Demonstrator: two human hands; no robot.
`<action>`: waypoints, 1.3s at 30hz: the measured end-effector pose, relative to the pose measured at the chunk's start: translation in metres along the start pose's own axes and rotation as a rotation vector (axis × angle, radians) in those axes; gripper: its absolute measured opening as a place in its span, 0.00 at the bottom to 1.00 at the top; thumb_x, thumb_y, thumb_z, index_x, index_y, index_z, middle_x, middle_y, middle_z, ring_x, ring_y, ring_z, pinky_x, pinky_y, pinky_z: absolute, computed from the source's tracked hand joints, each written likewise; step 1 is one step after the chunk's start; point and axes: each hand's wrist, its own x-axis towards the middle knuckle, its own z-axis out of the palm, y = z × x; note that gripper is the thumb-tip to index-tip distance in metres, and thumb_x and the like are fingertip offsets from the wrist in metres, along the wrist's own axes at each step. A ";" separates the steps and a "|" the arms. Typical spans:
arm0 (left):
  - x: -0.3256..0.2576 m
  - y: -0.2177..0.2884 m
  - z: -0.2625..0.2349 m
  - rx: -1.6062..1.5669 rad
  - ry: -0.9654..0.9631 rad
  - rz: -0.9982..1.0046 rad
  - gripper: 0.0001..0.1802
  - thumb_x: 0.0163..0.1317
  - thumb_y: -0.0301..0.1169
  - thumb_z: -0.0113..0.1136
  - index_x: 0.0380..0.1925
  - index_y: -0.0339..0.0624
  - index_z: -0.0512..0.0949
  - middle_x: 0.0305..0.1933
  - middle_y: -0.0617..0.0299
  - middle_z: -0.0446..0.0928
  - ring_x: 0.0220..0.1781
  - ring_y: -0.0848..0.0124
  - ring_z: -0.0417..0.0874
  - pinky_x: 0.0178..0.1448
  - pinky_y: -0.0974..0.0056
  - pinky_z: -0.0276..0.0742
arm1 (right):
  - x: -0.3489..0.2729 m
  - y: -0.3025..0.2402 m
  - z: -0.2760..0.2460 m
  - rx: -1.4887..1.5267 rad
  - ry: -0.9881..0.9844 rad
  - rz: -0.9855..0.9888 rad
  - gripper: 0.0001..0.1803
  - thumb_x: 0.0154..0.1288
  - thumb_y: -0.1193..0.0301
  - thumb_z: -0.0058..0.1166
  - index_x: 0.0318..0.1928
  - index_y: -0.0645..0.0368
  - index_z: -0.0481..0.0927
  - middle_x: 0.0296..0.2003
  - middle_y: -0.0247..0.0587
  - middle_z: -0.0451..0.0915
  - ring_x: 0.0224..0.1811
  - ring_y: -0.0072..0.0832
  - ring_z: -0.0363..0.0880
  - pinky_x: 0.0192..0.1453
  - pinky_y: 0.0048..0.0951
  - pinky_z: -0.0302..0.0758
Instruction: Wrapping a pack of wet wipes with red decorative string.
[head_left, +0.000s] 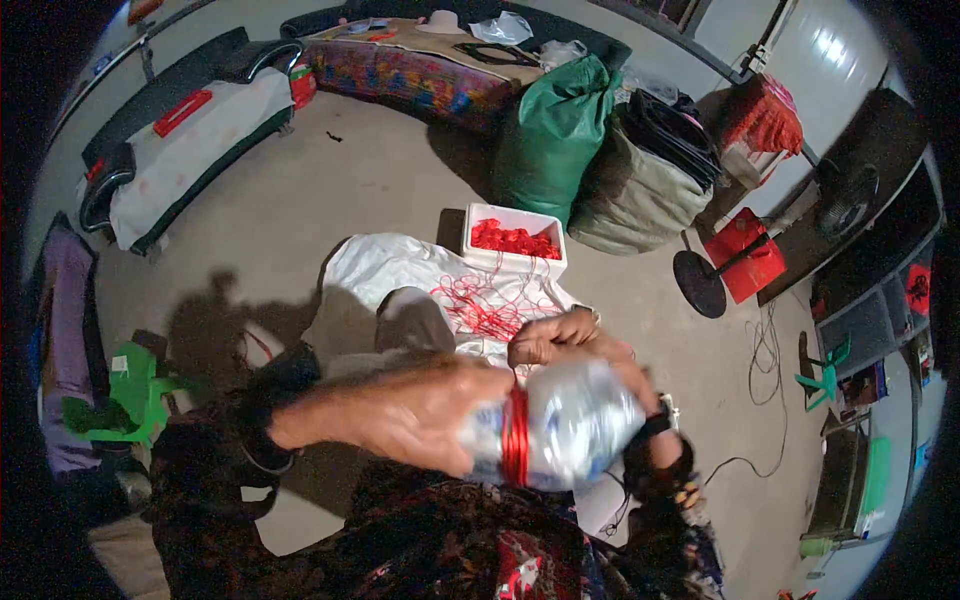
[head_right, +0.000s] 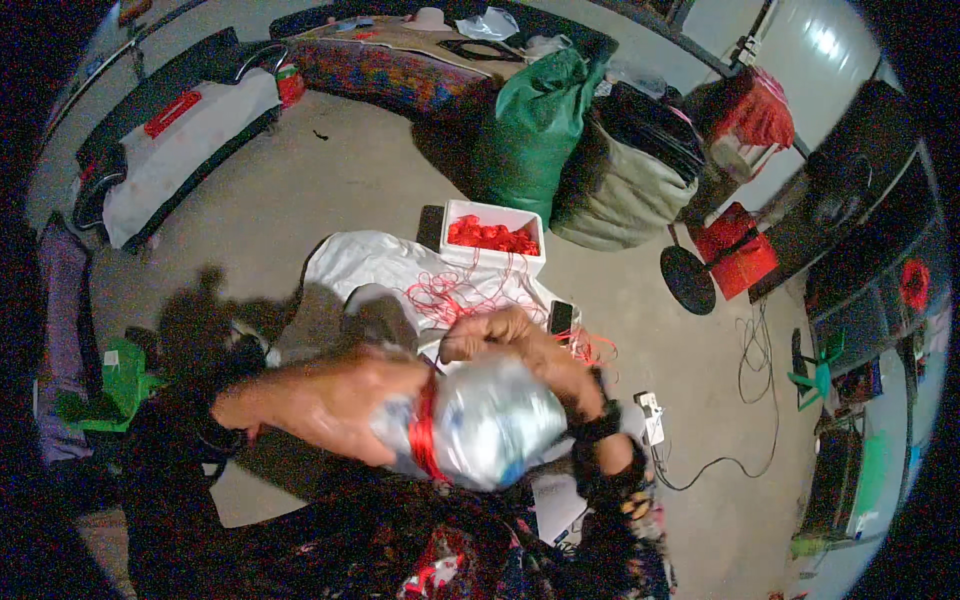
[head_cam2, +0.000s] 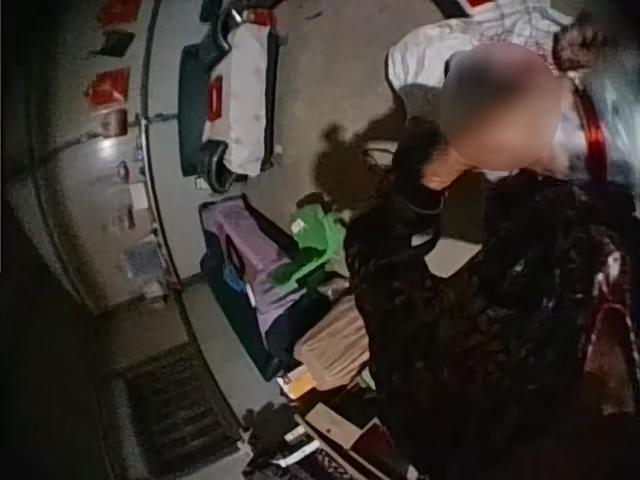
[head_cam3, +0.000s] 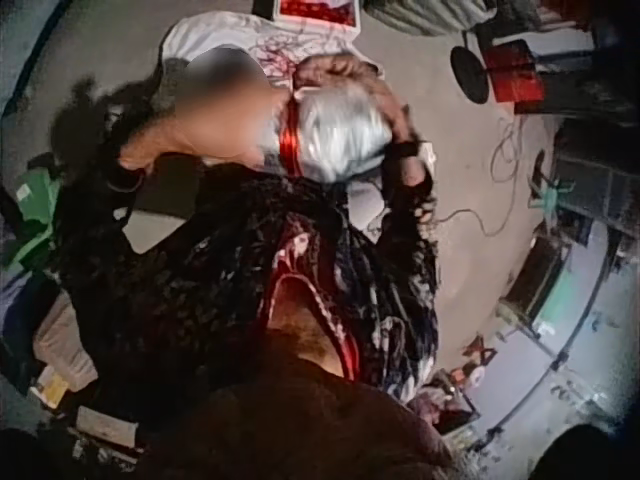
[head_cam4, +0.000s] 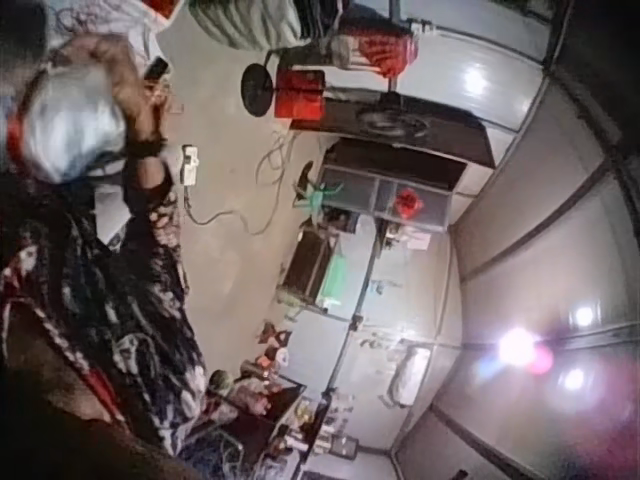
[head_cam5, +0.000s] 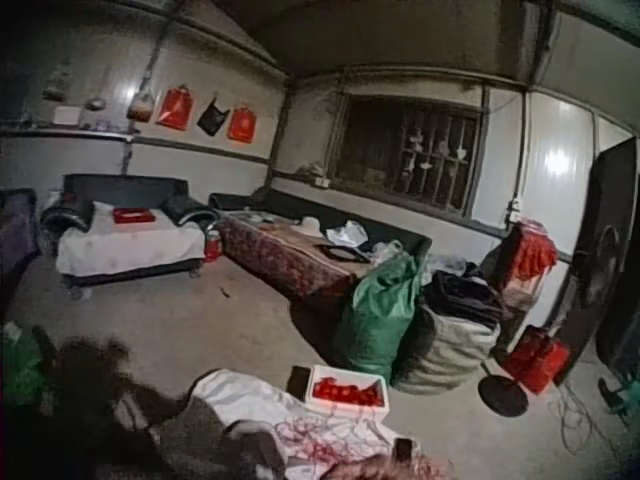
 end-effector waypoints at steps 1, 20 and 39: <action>-0.004 0.004 -0.010 0.037 0.087 -0.025 0.29 0.40 0.34 0.70 0.43 0.33 0.72 0.36 0.49 0.76 0.43 0.55 0.79 0.49 0.56 0.72 | -0.015 0.057 0.013 -0.043 0.447 0.094 0.10 0.66 0.66 0.55 0.38 0.62 0.81 0.34 0.33 0.82 0.39 0.20 0.77 0.43 0.25 0.74; -0.020 -0.035 -0.056 -0.517 0.255 -0.402 0.41 0.31 0.33 0.77 0.51 0.33 0.73 0.48 0.59 0.80 0.46 0.71 0.79 0.54 0.63 0.74 | -0.030 0.029 0.034 -0.442 -0.146 0.170 0.10 0.67 0.66 0.53 0.41 0.58 0.81 0.32 0.37 0.82 0.37 0.23 0.80 0.43 0.30 0.76; -0.027 -0.061 -0.036 0.176 0.047 -0.607 0.34 0.29 0.32 0.74 0.43 0.34 0.76 0.35 0.51 0.81 0.36 0.65 0.82 0.41 0.60 0.77 | -0.025 -0.032 0.043 -0.825 -0.197 -0.265 0.08 0.64 0.71 0.53 0.41 0.60 0.81 0.34 0.44 0.82 0.34 0.41 0.81 0.41 0.32 0.77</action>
